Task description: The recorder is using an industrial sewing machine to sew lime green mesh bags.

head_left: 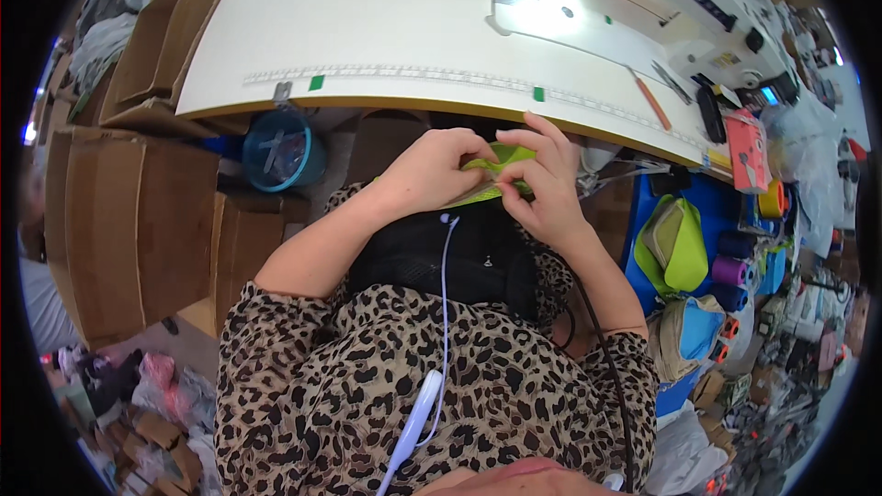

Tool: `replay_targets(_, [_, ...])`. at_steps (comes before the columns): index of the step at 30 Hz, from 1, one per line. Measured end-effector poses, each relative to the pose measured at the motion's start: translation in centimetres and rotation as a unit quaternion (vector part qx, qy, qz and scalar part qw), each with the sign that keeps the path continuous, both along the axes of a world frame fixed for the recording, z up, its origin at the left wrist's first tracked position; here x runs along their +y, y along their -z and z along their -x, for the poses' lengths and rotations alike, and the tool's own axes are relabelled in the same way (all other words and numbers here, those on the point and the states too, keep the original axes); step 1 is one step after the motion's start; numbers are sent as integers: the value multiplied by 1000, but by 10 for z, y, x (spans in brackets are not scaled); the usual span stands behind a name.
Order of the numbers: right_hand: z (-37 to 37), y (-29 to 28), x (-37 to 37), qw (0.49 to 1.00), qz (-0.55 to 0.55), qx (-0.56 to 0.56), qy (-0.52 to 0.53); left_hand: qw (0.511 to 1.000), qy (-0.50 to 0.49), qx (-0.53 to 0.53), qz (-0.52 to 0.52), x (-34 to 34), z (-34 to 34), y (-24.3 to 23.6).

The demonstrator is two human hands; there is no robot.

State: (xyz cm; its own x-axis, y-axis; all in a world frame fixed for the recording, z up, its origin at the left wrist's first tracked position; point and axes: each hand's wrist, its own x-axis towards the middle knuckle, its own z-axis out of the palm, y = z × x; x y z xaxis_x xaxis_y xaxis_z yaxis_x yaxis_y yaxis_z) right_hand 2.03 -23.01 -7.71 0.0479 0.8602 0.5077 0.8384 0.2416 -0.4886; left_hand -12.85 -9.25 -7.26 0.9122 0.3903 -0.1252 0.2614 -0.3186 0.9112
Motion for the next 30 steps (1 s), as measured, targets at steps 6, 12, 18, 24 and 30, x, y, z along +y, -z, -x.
replay_targets(6, [-92, -7, -2, 968, -66, 87, 225, 998, -41, 12, 54, 11, 5, 8])
replay_targets(12, [-232, 40, -26, 915, 31, -102, 390, 984, -35, 0, 174, 23, 5, 6])
replay_targets(18, [-302, 54, -25, 850, 106, -204, 474, 979, -33, 26, 198, 24, 6, 2])
replay_targets(24, [-310, 37, -18, 803, 236, -282, 468, 975, 2, -10, 223, 29, 8, 5])
replay_targets(30, [-155, -26, -7, 958, 58, 95, 265, 971, -1, -1, 239, 32, 9, 6])
